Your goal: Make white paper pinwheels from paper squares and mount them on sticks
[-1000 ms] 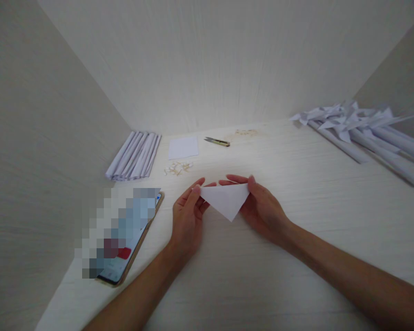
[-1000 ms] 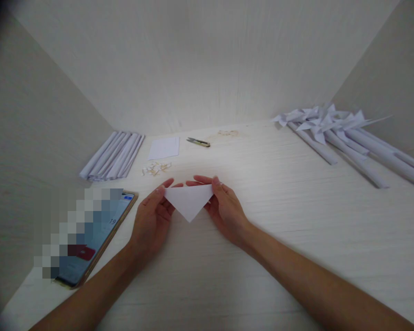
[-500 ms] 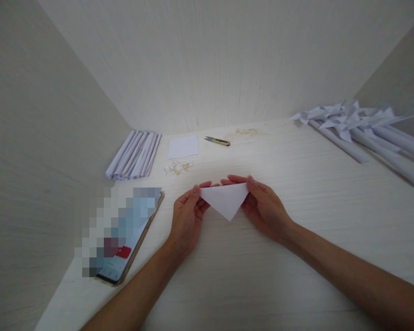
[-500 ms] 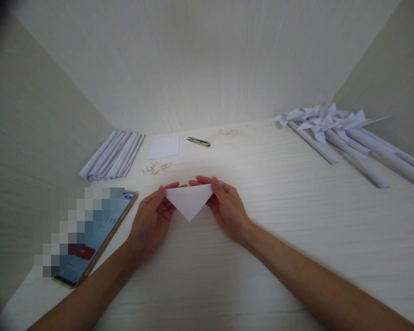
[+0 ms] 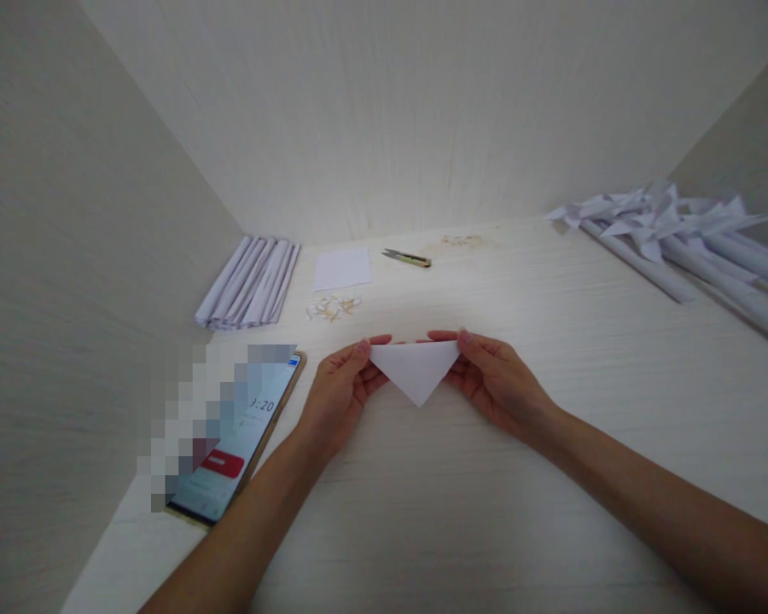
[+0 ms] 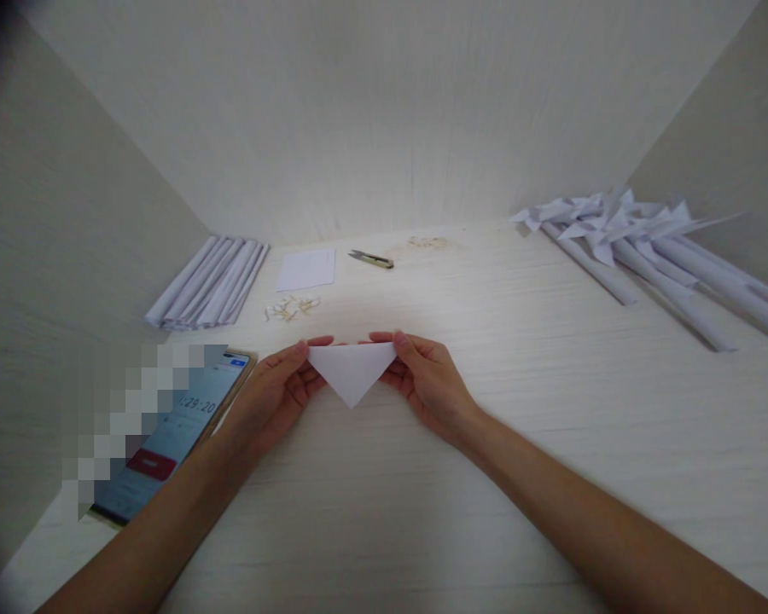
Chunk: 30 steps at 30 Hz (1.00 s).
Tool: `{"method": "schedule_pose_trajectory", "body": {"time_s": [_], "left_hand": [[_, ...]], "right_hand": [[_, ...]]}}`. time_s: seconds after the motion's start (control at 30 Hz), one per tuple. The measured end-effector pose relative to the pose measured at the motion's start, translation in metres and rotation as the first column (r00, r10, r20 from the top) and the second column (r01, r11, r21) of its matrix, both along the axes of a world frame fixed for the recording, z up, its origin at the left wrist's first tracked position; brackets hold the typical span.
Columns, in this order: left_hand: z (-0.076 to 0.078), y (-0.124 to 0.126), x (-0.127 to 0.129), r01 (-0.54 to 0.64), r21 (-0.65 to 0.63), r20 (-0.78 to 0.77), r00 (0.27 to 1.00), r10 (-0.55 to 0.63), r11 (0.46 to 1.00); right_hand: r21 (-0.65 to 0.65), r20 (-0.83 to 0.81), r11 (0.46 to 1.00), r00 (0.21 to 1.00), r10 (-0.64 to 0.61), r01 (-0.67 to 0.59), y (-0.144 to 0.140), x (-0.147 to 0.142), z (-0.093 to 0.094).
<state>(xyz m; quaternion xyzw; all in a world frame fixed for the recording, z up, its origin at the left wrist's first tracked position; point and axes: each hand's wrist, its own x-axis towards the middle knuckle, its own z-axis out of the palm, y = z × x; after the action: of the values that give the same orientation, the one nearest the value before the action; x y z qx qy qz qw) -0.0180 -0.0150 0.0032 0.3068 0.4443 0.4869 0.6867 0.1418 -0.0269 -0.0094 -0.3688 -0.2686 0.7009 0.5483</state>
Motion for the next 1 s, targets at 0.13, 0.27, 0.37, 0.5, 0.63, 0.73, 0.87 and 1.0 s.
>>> {"method": "schedule_pose_trajectory", "body": {"time_s": [0.13,0.27,0.37,0.5,0.63,0.73,0.87,1.0], "left_hand": [[0.0034,0.0016,-0.0016,-0.004,-0.049,-0.021,1.0,0.003,0.999],[0.0053,0.0025,-0.0028,-0.007,-0.094,-0.017,1.0,0.006,0.996],[0.0062,0.0028,-0.0037,0.007,-0.117,-0.001,1.0,-0.007,0.993],[0.0067,0.004,-0.005,0.031,-0.161,0.017,0.999,-0.029,0.986],[0.0056,0.0054,-0.0055,0.037,-0.173,0.038,0.999,-0.031,0.984],[0.0057,0.0054,-0.0051,0.039,-0.165,0.058,0.998,-0.03,0.985],[0.0079,0.0044,-0.004,0.023,-0.158,0.056,0.998,-0.014,0.987],[0.0083,0.0029,-0.0023,0.015,-0.129,0.048,0.999,-0.009,0.992]], "right_hand": [[-0.019,0.019,1.0,1.0,0.019,-0.019,0.002,0.002,-0.0022],[-0.043,0.02,0.999,0.999,0.03,-0.029,0.0036,0.0032,-0.0025],[-0.079,0.01,0.996,0.999,0.036,-0.035,0.0042,0.0037,-0.0016],[-0.099,0.005,0.994,0.999,0.041,-0.04,0.0047,0.0045,-0.0008],[-0.11,-0.005,0.993,0.999,0.035,-0.036,0.0049,0.0042,-0.0004],[-0.092,-0.023,0.995,0.999,0.033,-0.035,0.0043,0.0028,0.0002],[-0.062,-0.056,0.997,0.998,0.039,-0.042,0.0033,0.0012,0.0014],[-0.052,-0.08,0.997,0.996,0.05,-0.054,0.0031,0.0014,0.0013]]}}
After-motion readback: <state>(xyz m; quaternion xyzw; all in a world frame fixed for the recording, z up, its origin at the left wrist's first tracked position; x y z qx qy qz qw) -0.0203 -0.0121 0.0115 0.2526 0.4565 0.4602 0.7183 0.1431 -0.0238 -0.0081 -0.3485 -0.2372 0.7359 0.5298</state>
